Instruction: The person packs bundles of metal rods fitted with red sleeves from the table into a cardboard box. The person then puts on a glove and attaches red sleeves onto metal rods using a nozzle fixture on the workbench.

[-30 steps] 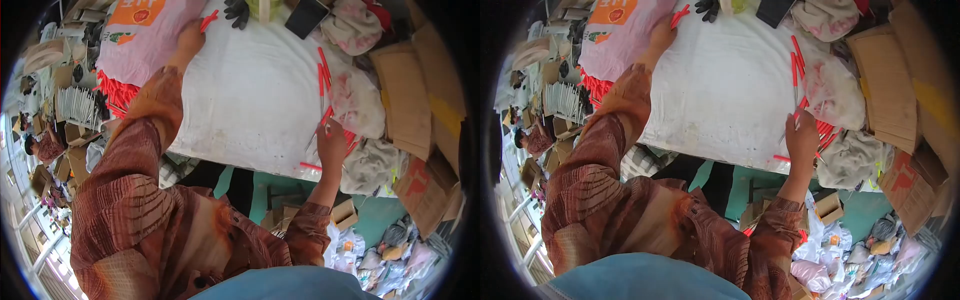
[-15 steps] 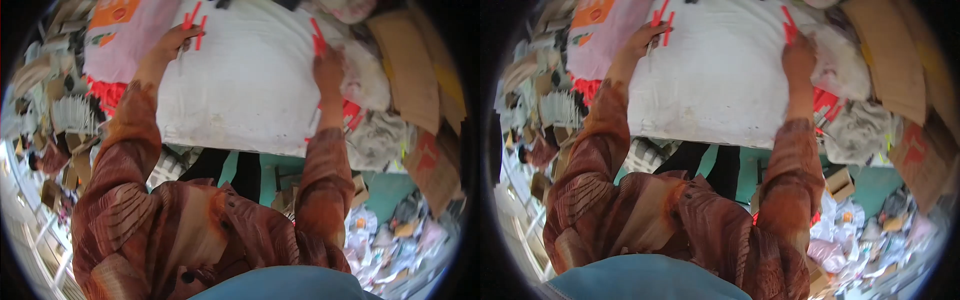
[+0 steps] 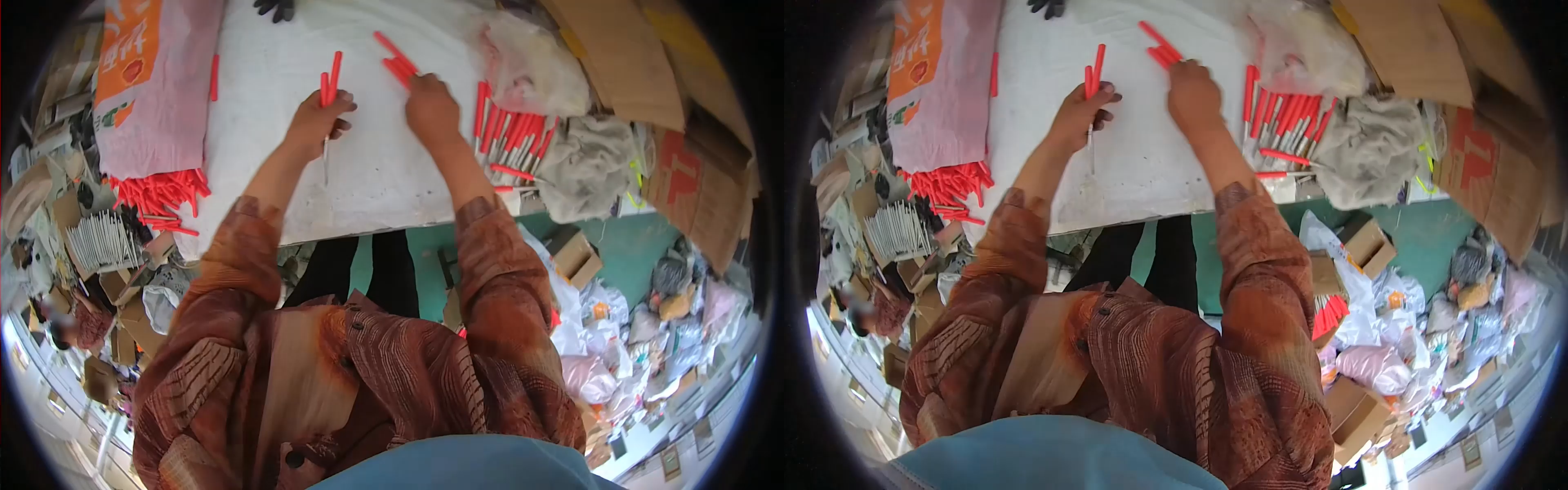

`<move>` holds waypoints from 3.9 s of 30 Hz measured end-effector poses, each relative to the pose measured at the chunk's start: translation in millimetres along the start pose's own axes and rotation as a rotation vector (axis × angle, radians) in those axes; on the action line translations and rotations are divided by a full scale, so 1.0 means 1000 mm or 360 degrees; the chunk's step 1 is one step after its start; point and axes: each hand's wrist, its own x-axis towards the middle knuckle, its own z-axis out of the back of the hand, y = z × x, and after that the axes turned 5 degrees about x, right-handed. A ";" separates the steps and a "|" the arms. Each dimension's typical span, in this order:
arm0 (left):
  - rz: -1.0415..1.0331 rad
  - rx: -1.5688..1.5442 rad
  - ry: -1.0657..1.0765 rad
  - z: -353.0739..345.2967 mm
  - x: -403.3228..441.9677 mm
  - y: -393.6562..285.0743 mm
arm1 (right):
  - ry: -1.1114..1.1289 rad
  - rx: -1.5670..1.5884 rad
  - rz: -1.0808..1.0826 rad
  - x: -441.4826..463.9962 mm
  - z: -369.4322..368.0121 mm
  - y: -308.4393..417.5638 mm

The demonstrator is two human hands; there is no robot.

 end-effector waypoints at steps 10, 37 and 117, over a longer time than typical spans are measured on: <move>-0.0283 0.1484 -0.0732 -0.075 0.033 -0.024 | -0.0494 -0.0045 -0.0947 -0.096 0.105 -0.116; -0.0396 0.1624 -0.0367 -0.179 0.031 -0.017 | -0.0271 -0.0012 -0.0778 -0.109 0.103 -0.159; 0.0078 -0.0083 0.0465 -0.206 0.044 -0.021 | -0.0508 0.0934 -0.1563 -0.028 0.065 -0.071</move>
